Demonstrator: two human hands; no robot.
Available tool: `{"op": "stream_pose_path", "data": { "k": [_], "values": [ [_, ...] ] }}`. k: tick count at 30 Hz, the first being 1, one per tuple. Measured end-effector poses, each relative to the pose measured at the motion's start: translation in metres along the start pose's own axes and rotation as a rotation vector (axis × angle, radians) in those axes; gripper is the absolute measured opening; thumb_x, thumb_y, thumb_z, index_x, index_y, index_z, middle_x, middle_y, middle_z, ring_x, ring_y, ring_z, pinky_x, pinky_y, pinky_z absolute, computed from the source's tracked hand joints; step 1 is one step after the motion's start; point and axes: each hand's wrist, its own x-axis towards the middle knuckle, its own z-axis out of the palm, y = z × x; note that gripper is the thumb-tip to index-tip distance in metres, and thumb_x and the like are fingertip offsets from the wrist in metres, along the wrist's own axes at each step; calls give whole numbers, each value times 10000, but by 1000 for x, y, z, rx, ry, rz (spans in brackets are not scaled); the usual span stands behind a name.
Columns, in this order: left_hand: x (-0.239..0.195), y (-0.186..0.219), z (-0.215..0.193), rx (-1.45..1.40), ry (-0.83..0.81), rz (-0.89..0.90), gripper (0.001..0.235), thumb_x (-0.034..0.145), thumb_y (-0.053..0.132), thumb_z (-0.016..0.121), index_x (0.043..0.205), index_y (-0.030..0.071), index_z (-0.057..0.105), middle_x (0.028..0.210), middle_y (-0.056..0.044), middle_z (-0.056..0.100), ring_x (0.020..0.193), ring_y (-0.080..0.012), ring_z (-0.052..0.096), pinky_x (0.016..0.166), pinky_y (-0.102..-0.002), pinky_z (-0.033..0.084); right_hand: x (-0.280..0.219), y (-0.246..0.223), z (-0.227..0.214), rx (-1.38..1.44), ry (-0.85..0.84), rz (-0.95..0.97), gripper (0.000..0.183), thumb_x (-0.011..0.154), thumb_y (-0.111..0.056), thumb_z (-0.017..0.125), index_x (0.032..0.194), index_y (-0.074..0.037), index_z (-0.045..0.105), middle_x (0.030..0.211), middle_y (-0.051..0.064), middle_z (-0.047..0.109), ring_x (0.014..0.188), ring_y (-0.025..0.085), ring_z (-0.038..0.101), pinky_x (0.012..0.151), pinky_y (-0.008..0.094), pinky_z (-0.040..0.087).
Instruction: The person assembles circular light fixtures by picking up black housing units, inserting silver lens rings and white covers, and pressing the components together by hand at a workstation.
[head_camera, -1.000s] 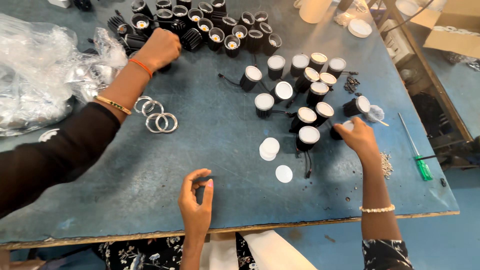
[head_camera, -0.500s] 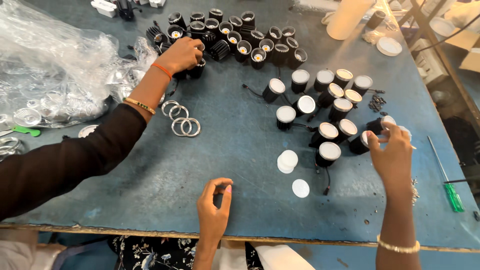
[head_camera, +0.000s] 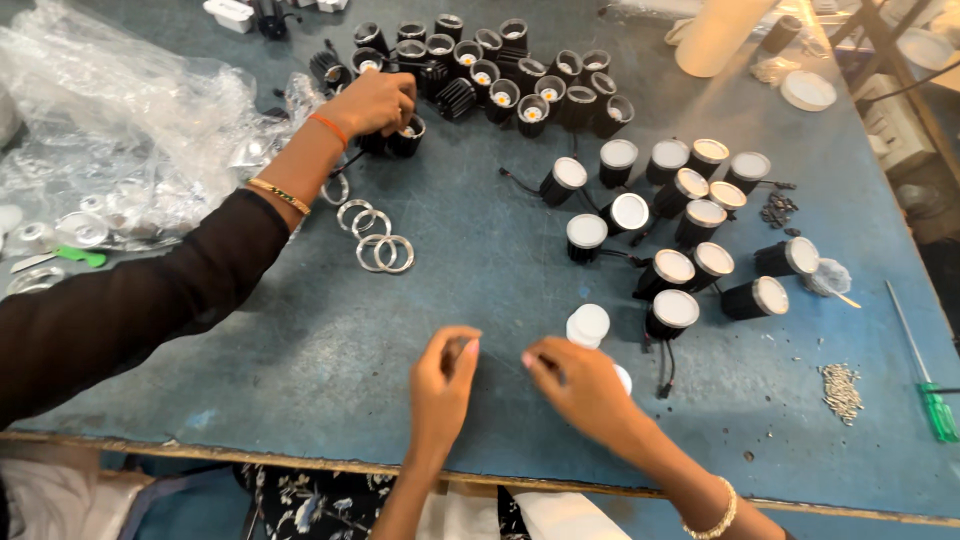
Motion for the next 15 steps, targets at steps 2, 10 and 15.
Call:
{"op": "stream_pose_path", "data": {
  "k": [2, 10, 15],
  "values": [
    [29, 3, 9, -19, -58, 121, 107, 962, 141, 672, 1022, 64, 715, 651, 57, 396, 609, -37, 361, 521, -271, 314, -6, -11, 6, -9, -111, -18, 223, 918, -274, 671, 981, -74, 747, 856, 101, 736, 717, 265, 695, 662, 372, 543],
    [157, -25, 40, 103, -359, 135, 194, 934, 202, 686, 1032, 40, 729, 642, -4, 601, 585, -60, 494, 544, -277, 385, 41, -23, -45, -44, -184, -168, 229, 890, -266, 680, 1027, -96, 748, 921, 75, 768, 814, 245, 741, 723, 372, 570],
    [181, -49, 28, 188, -548, 150, 291, 929, 306, 725, 1042, 39, 755, 765, -46, 716, 688, -81, 598, 661, -277, 502, 182, 14, -68, -239, -96, -336, 499, 864, -403, 706, 1277, -132, 632, 1083, 154, 675, 978, 298, 687, 837, 430, 548]
  ]
}}
